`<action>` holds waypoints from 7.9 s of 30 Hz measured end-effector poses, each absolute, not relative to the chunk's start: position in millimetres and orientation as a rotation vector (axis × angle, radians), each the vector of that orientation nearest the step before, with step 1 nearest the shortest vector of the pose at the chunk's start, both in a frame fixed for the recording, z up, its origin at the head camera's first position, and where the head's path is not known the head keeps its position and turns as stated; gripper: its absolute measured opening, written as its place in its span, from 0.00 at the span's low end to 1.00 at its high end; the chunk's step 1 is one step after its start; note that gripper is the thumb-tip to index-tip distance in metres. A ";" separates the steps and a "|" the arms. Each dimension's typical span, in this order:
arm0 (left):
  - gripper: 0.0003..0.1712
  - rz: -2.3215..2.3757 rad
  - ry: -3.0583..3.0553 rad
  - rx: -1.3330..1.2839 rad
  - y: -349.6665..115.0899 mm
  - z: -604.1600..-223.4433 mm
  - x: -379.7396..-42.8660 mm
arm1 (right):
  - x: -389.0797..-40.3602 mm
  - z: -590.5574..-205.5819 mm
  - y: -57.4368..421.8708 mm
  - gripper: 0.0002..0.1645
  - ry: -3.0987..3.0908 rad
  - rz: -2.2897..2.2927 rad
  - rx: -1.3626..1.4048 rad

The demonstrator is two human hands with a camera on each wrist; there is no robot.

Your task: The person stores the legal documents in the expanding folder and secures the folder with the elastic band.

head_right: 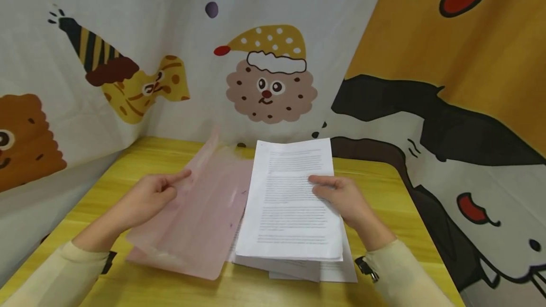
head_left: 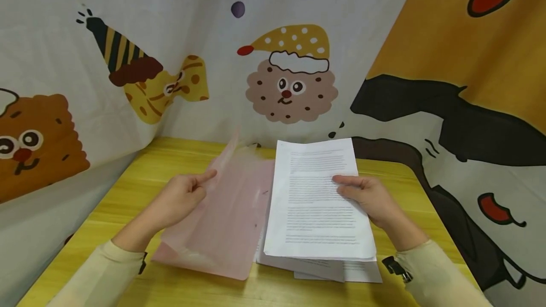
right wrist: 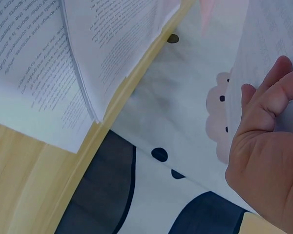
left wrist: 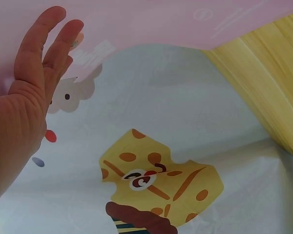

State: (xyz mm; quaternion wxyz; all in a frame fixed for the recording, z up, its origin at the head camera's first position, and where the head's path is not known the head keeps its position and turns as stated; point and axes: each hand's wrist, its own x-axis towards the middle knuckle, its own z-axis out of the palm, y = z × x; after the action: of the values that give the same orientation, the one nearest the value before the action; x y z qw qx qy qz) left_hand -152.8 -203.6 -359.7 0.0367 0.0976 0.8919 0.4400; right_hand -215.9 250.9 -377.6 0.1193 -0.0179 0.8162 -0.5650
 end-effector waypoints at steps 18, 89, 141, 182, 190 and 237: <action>0.30 1.369 2.722 0.324 -201.1 -361.3 -152.0 | -226.6 -390.0 217.5 0.25 2.397 -1.544 -0.040; 0.29 1.283 2.822 0.359 -166.4 -355.4 -164.9 | -205.3 -442.7 142.2 0.22 2.446 -1.635 -0.026; 0.30 1.445 2.732 0.226 -158.1 -360.2 -176.1 | -230.5 -437.2 89.6 0.31 2.063 -1.625 -0.165; 0.31 1.267 2.792 0.360 -144.2 -398.4 -162.5 | -230.0 -463.5 224.9 0.35 2.564 -1.241 0.109; 0.31 1.304 2.757 0.400 -179.5 -376.4 -152.9 | -235.3 -419.4 269.5 0.56 2.874 -1.219 0.134; 0.29 1.300 2.738 0.368 -194.6 -374.9 -147.3 | -275.2 -459.4 212.0 0.89 2.777 -0.526 0.166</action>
State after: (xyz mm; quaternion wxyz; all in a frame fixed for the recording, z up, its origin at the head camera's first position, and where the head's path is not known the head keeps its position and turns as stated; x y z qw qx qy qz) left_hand -147.3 -194.6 -374.9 0.0441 0.1204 0.8959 0.4254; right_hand -275.2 212.0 -459.4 0.1546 0.0581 0.9691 -0.1835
